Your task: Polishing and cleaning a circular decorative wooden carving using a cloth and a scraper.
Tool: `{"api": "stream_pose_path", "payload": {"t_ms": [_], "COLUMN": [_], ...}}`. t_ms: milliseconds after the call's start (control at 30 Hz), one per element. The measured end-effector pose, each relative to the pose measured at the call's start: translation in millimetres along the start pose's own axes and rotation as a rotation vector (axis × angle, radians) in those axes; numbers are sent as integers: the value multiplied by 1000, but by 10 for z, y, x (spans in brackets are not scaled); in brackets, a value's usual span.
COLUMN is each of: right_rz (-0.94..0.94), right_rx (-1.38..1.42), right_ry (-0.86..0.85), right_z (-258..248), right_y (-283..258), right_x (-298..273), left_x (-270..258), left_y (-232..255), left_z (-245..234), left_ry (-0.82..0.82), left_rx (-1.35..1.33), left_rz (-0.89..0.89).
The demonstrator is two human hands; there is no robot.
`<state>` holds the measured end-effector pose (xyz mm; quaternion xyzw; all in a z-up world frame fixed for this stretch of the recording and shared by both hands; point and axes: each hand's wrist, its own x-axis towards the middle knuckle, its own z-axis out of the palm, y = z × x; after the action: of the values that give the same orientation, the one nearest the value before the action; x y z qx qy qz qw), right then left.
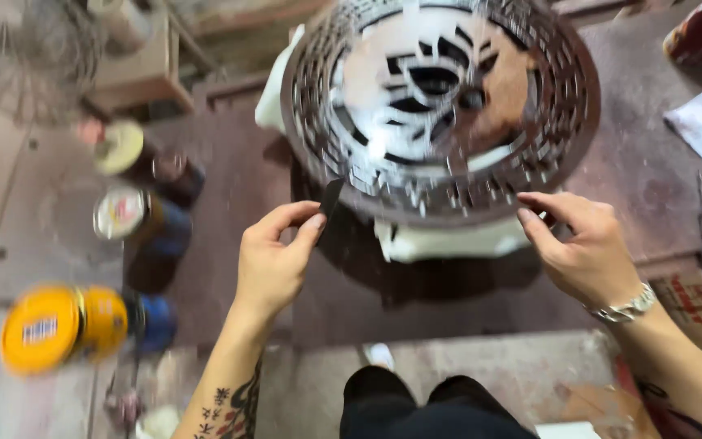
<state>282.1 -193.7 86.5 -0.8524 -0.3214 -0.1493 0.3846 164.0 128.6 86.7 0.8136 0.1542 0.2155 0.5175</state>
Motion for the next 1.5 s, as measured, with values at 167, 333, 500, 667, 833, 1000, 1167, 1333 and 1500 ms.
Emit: {"api": "stream_pose_path", "payload": {"t_ms": [167,333,500,667,833,1000,1167,1333,1500], "right_rz": [59,155,223,82,-92,-52,51,232,233], "right_rx": [-99,-161,-126,-199,-304,-275,-377,-286,-288], "right_ry": [2,-25,-71,-149,-204,-197,-153,-126,-80], "right_z": [118,155,92,169,362,307,155,34,-34], "right_y": [86,278,478,846,847,938,1060,1013,1226], "right_x": [481,632,775,1000,1341,1504,1311,1213,993], "left_x": [1250,2186,2862,2975,2895,3004,3158,3175,3133], "left_y": [45,-239,-569,-537,-441,-515,-671,-737,-815], "left_z": [163,605,855,864,926,1231,1545,1675,1680], "left_ry": [-184,-250,-280,-410,-469,-424,-334,-212,-141], "left_rx": [146,353,595,631,581,628,609,697,757], "left_rz": [219,373,296,275,230,236,283,395,467]}}
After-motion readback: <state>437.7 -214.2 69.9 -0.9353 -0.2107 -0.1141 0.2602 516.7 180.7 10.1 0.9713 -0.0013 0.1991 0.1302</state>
